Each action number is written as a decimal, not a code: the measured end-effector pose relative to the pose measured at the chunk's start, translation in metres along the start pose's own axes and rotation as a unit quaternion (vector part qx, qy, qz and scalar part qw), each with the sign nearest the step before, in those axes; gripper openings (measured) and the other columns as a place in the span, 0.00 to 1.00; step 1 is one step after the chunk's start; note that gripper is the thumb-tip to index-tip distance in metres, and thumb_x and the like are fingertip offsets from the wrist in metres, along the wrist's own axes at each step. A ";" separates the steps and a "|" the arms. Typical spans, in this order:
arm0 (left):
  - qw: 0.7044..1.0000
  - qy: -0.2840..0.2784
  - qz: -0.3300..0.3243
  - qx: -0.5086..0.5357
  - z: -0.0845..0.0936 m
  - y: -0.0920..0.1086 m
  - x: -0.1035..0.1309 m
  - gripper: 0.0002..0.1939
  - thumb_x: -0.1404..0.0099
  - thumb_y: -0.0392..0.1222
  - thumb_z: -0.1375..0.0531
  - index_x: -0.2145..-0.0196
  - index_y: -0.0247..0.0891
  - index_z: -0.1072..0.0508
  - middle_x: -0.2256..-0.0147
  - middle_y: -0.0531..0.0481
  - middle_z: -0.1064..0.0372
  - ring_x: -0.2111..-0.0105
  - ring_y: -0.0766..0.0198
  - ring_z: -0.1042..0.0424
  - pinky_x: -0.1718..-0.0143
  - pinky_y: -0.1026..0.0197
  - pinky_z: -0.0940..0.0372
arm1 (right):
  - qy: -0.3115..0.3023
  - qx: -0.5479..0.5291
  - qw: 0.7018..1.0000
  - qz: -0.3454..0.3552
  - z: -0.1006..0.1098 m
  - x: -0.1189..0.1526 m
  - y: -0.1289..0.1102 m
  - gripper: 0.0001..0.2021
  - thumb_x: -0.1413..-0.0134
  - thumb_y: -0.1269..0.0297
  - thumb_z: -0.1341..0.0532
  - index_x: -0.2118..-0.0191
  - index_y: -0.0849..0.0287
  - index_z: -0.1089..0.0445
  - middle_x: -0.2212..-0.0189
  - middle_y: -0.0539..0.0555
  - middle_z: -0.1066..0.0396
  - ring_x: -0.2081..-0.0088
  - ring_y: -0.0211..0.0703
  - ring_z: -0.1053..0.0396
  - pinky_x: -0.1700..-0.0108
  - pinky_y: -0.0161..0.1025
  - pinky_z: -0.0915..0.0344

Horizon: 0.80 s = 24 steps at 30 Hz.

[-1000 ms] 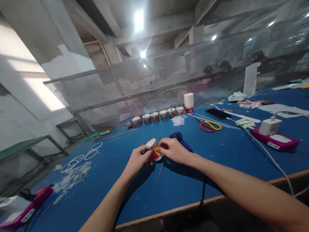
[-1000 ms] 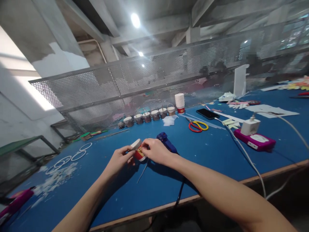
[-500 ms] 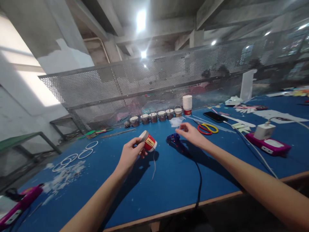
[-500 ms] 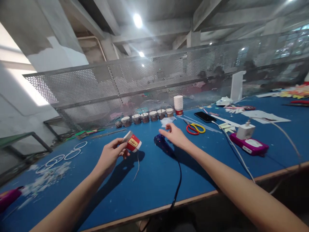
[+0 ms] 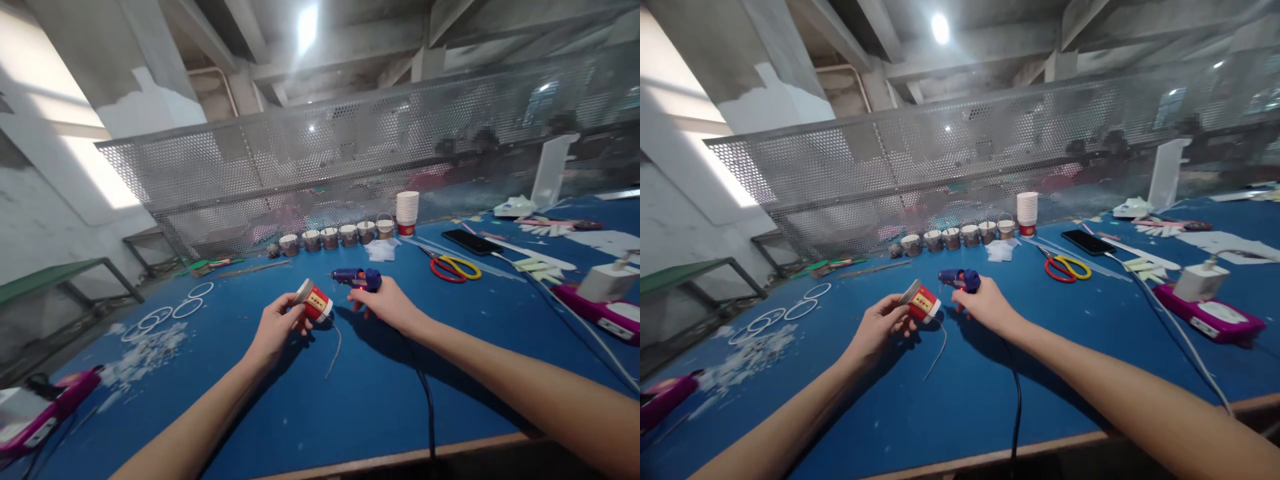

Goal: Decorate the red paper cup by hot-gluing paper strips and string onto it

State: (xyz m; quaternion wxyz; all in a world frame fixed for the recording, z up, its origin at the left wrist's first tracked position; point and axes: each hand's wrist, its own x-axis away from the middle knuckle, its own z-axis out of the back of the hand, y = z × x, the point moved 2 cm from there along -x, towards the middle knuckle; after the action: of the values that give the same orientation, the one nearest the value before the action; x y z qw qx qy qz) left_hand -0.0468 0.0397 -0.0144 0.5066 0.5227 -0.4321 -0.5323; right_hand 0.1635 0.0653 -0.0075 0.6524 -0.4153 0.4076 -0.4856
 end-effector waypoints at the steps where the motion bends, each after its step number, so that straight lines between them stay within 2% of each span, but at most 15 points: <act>1: 1.000 0.002 -0.001 0.005 0.001 -0.002 -0.001 0.13 0.50 0.42 0.37 0.66 0.33 0.27 0.81 0.51 0.29 0.81 0.66 0.31 0.80 0.65 0.37 | -0.013 -0.016 1.000 0.023 -0.005 0.006 -0.002 0.05 0.49 0.69 0.42 0.73 0.61 0.30 0.82 0.48 0.31 0.83 0.33 0.39 0.80 0.30 0.44; 4: 1.000 0.000 -0.003 -0.002 0.002 -0.005 -0.001 0.12 0.48 0.42 0.38 0.66 0.33 0.27 0.80 0.51 0.29 0.82 0.66 0.31 0.80 0.65 0.36 | -0.034 -0.026 0.995 0.086 -0.015 0.022 -0.001 0.07 0.50 0.65 0.42 0.75 0.60 0.31 0.86 0.45 0.39 0.83 0.33 0.44 0.80 0.31 0.45; 7: 1.000 -0.004 -0.007 -0.025 0.000 -0.004 0.001 0.10 0.46 0.42 0.39 0.67 0.34 0.27 0.81 0.52 0.29 0.83 0.68 0.33 0.79 0.64 0.36 | -0.030 -0.004 0.992 0.125 -0.021 0.030 0.005 0.07 0.49 0.62 0.41 0.71 0.60 0.31 0.82 0.45 0.39 0.79 0.34 0.44 0.77 0.32 0.45; 13: 0.999 -0.006 -0.006 -0.037 -0.006 -0.001 0.004 0.10 0.46 0.43 0.40 0.69 0.34 0.27 0.82 0.52 0.29 0.83 0.67 0.32 0.80 0.65 0.36 | 0.003 0.042 0.988 0.146 -0.022 0.031 0.007 0.10 0.48 0.58 0.42 0.74 0.59 0.36 0.80 0.46 0.40 0.78 0.34 0.46 0.75 0.34 0.44; 19: 0.999 0.003 -0.012 -0.049 -0.009 0.000 0.005 0.07 0.47 0.42 0.40 0.73 0.35 0.28 0.84 0.52 0.30 0.86 0.69 0.34 0.82 0.67 0.41 | 0.013 0.071 0.981 0.179 -0.025 0.033 0.005 0.12 0.49 0.58 0.42 0.78 0.57 0.41 0.83 0.45 0.42 0.81 0.33 0.48 0.77 0.33 0.47; 24: 0.999 -0.013 -0.008 -0.032 -0.010 -0.005 0.004 0.09 0.47 0.44 0.39 0.71 0.35 0.28 0.84 0.52 0.30 0.85 0.67 0.33 0.81 0.65 0.38 | 0.021 0.110 0.967 0.230 -0.026 0.034 0.006 0.13 0.48 0.59 0.43 0.78 0.56 0.43 0.84 0.45 0.42 0.82 0.33 0.49 0.78 0.33 0.47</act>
State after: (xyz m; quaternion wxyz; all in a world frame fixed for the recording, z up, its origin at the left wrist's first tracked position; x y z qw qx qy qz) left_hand -0.0376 0.0374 -0.0205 0.5133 0.5029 -0.4171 -0.5565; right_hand 0.1475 0.0295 -0.0255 0.7797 -0.2255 0.4500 -0.3725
